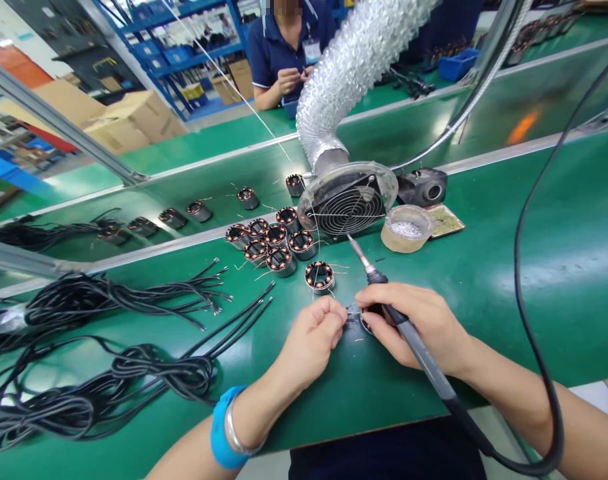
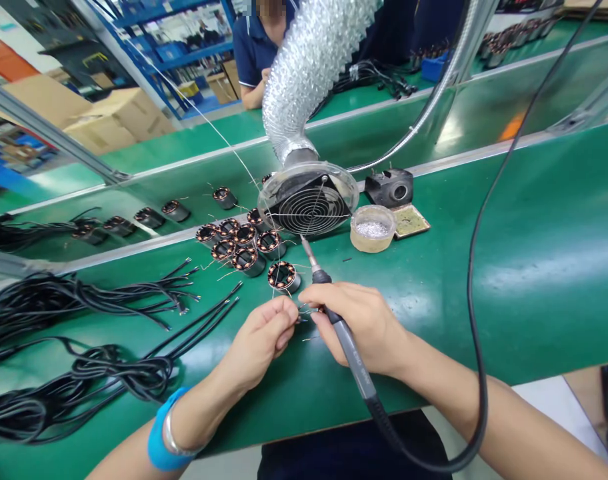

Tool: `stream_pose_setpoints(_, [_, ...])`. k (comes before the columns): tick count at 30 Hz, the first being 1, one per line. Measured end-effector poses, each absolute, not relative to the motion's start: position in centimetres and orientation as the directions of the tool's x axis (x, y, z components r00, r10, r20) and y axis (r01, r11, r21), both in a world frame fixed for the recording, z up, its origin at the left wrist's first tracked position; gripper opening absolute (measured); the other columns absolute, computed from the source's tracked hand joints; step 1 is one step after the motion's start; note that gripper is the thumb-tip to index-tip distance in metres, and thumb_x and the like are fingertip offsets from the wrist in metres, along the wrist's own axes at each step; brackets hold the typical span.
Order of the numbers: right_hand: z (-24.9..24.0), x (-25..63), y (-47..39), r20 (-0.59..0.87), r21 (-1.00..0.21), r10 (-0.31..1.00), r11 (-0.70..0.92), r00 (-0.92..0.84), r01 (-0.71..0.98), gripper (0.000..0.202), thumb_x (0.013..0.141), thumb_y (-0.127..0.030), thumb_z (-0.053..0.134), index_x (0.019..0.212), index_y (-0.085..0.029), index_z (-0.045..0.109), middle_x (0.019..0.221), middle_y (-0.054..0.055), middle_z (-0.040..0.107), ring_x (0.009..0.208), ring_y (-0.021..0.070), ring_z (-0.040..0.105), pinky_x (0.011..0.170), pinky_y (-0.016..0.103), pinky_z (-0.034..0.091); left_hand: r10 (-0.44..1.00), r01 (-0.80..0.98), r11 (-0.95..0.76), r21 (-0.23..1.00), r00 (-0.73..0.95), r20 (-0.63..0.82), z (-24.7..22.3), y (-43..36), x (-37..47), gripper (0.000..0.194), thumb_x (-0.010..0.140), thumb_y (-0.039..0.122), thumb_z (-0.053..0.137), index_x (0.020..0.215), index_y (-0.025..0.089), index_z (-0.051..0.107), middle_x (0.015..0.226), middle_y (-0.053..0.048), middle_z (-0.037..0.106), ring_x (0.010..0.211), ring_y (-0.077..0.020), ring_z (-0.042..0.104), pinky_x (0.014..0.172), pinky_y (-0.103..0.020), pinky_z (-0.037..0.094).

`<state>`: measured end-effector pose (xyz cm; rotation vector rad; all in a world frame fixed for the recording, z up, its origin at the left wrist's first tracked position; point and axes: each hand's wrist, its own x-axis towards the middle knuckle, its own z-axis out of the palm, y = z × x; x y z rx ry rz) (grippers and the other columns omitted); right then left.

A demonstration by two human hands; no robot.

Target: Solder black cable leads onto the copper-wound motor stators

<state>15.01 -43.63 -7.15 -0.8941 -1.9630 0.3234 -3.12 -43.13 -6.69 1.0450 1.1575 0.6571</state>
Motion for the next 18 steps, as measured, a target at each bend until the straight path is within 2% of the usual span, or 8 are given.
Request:
stream_pose_setpoints(4, [-6.1,15.9,-44.5,0.615,-0.622,0.751,0.649,-0.240,0.437,0.036,0.092,-0.007,0.053,0.123,-0.025,0.058,0.092,0.000,0.073,0.074,0.0122,0.068,0.070,0.024,0.056,0.866,0.092,0.394,0.915,0.297,-0.402,-6.6,-43.3,-2.9,0.022,0.078,0.038,0.052,0.067,0.019,0.047,0.046,0.010,0.034,0.043,-0.0059,0.023,0.043,-0.020,0.021])
stream_pose_setpoints(7, [-5.7,16.8,-45.5,0.589,-0.681,0.788,0.603,-0.179,0.415,0.042,0.091,-0.015,0.056,0.131,-0.025,0.057,0.086,0.001,0.068,0.071,0.0145,0.064,0.063,0.028,0.053,0.870,0.096,0.388,0.916,0.291,-0.399,-6.5,-43.4,-2.8,0.022,0.079,0.038,0.052,0.068,0.019,0.047,0.047,0.010,0.035,0.044,-0.0061,0.024,0.044,-0.020,0.021])
stream_pose_setpoints(12, [-6.4,17.7,-46.9,0.566,-0.779,0.823,0.554,-0.051,0.294,0.028,0.084,-0.017,0.057,0.109,-0.022,0.069,0.075,0.002,0.063,0.060,0.0152,0.054,0.052,0.030,0.041,0.868,0.122,0.382,0.916,0.292,-0.401,-6.6,-43.4,-2.9,0.022,0.082,0.037,0.051,0.069,0.019,0.047,0.048,0.010,0.035,0.045,-0.0069,0.024,0.044,-0.020,0.021])
stream_pose_setpoints(18, [-6.6,17.5,-46.9,0.537,-0.803,0.844,0.510,0.003,0.309,0.019,0.080,-0.017,0.057,0.096,-0.023,0.066,0.075,0.002,0.066,0.062,0.0182,0.058,0.055,0.032,0.045,0.871,0.149,0.371,0.917,0.287,-0.399,-6.7,-43.6,-3.1,0.020,0.083,0.034,0.051,0.070,0.020,0.047,0.049,0.009,0.035,0.046,-0.0074,0.025,0.045,-0.020,0.022])
